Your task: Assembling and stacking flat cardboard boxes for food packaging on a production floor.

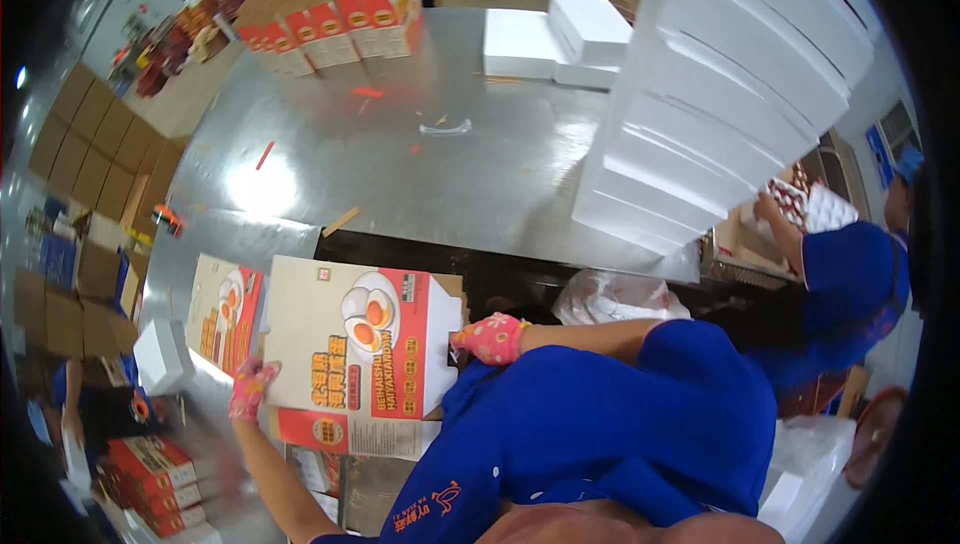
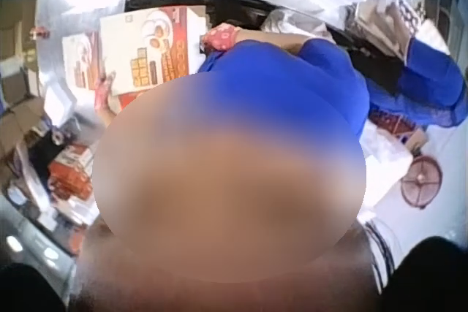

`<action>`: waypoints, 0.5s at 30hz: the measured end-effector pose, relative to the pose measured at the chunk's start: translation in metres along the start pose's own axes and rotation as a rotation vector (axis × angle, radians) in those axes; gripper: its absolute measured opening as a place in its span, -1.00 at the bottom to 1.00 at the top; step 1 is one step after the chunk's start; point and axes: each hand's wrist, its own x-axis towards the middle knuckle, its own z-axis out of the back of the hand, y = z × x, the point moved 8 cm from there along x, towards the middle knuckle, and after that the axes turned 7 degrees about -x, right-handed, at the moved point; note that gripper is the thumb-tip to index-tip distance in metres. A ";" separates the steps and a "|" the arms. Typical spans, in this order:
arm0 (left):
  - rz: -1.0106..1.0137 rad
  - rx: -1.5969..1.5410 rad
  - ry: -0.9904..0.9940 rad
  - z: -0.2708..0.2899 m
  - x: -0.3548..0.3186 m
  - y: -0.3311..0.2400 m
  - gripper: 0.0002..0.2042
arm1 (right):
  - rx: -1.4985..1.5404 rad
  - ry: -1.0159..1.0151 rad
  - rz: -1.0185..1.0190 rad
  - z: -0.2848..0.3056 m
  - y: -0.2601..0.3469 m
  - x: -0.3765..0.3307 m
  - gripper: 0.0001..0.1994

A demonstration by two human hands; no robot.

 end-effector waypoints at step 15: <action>-0.215 -0.070 -0.748 0.007 -0.183 -0.196 -0.60 | 0.391 -0.144 0.239 0.114 0.052 0.037 -0.86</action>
